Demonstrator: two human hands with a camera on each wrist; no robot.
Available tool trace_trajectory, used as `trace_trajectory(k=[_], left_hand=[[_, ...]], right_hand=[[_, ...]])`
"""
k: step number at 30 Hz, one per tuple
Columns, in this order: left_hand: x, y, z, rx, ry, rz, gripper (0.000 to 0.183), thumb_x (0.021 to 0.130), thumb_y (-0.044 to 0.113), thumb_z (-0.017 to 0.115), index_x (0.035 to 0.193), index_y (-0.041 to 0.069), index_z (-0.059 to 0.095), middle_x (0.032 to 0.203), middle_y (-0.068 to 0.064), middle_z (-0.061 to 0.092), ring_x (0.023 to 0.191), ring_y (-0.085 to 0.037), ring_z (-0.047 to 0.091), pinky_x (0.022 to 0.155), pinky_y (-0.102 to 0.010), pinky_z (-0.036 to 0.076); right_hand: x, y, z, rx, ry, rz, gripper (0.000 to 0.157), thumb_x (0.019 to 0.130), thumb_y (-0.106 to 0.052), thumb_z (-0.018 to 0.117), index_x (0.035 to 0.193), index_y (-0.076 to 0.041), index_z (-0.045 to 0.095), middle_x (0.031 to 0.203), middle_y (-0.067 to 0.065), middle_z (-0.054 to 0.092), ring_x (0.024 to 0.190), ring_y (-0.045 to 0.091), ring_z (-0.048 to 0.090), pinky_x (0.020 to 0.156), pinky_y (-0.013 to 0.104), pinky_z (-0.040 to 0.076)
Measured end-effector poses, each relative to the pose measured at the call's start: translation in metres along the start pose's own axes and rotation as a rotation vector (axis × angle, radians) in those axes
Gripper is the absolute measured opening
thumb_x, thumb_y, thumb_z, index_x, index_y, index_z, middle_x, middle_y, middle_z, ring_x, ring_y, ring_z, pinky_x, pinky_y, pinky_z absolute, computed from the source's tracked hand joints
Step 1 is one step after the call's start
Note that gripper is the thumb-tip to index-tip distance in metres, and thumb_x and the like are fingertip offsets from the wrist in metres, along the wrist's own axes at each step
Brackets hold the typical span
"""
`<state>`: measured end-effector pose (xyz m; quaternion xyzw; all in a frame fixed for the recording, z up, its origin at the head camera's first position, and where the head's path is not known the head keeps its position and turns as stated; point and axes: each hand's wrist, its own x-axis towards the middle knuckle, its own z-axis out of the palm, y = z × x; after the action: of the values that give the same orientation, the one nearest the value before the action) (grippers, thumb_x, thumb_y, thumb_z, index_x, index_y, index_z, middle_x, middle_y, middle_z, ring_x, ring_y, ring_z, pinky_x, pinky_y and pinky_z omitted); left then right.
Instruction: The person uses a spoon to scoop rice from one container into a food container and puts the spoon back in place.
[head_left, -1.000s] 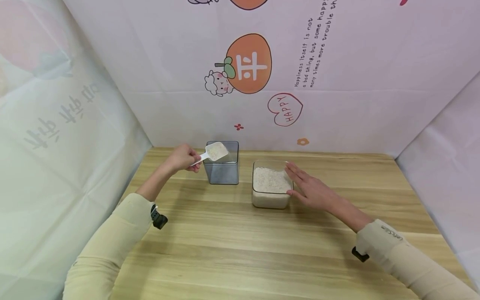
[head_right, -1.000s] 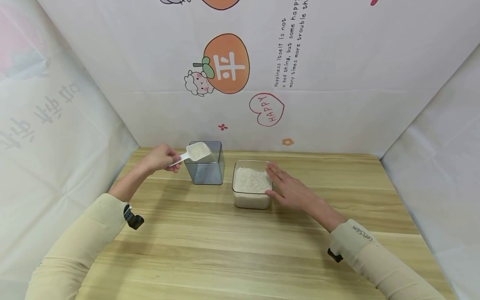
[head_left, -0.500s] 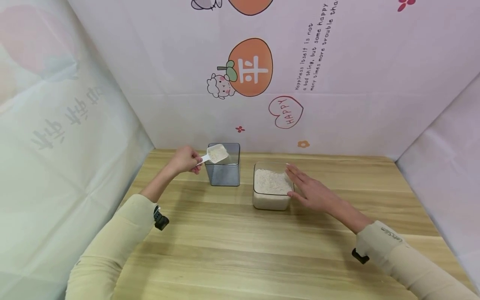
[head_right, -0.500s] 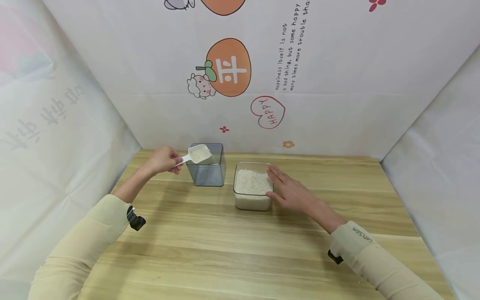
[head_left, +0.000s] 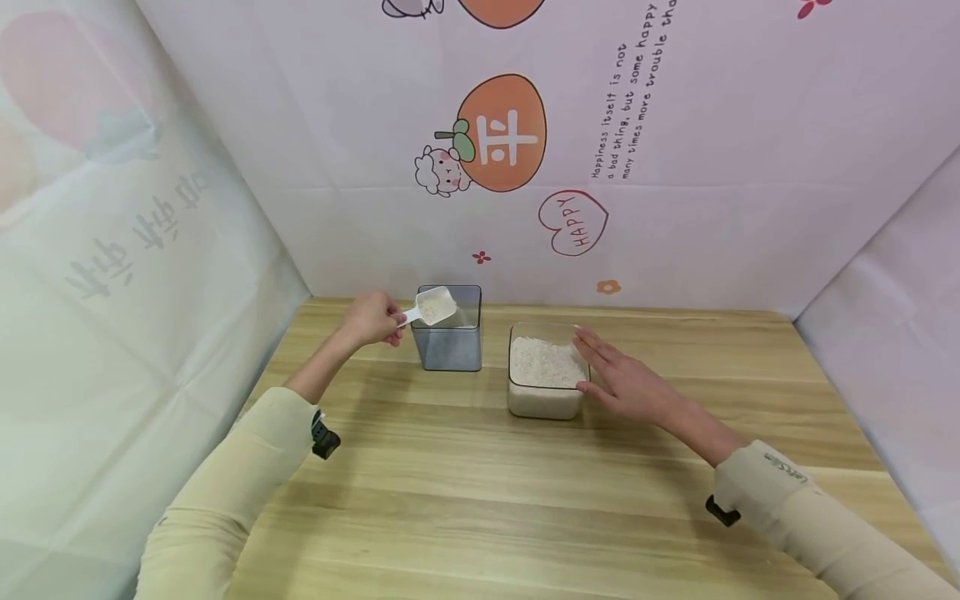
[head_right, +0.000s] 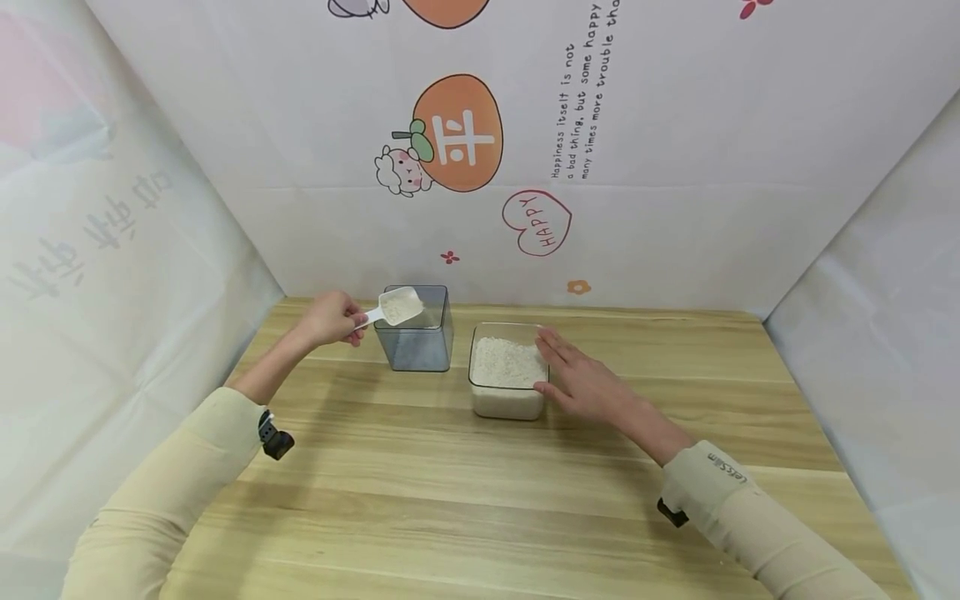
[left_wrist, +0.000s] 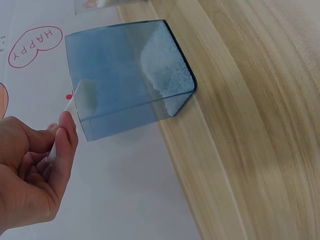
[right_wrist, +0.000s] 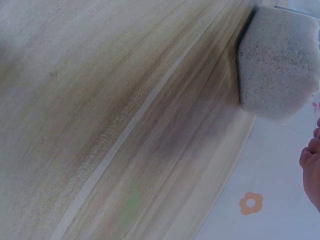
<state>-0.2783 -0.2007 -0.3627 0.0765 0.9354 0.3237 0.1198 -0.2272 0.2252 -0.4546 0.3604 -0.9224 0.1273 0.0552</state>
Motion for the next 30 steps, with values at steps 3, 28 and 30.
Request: trace_trajectory(k=[3, 28, 30], left_hand=[[0.002, -0.001, 0.002, 0.018, 0.013, 0.002, 0.021, 0.099, 0.003, 0.056, 0.102, -0.013, 0.068, 0.072, -0.011, 0.069, 0.053, -0.007, 0.063, 0.054, -0.020, 0.054], [0.006, -0.011, 0.011, 0.236, 0.098, 0.085, 0.014, 0.095, 0.008, 0.063, 0.087, 0.001, 0.072, 0.071, -0.008, 0.073, 0.064, -0.024, 0.071, 0.049, -0.021, 0.040], [0.006, -0.011, 0.012, 0.243, 0.104, 0.088, 0.014, 0.095, 0.008, 0.063, 0.087, 0.001, 0.072, 0.071, -0.008, 0.073, 0.067, -0.026, 0.072, 0.049, -0.021, 0.040]], right_hand=[[0.000, 0.002, 0.001, -0.011, 0.005, -0.006, 0.072, 0.103, -0.037, 0.053, 0.156, 0.002, 0.023, 0.163, 0.022, 0.021, 0.149, 0.038, 0.027, 0.108, 0.054, 0.042], [0.001, 0.000, 0.001, 0.003, -0.019, 0.007, 0.073, 0.102, -0.036, 0.055, 0.156, 0.003, 0.023, 0.165, 0.021, 0.017, 0.148, 0.039, 0.030, 0.107, 0.055, 0.043], [0.001, 0.000, 0.000, 0.005, -0.016, 0.005, 0.073, 0.102, -0.036, 0.055, 0.156, 0.002, 0.023, 0.165, 0.021, 0.017, 0.148, 0.039, 0.030, 0.107, 0.055, 0.043]])
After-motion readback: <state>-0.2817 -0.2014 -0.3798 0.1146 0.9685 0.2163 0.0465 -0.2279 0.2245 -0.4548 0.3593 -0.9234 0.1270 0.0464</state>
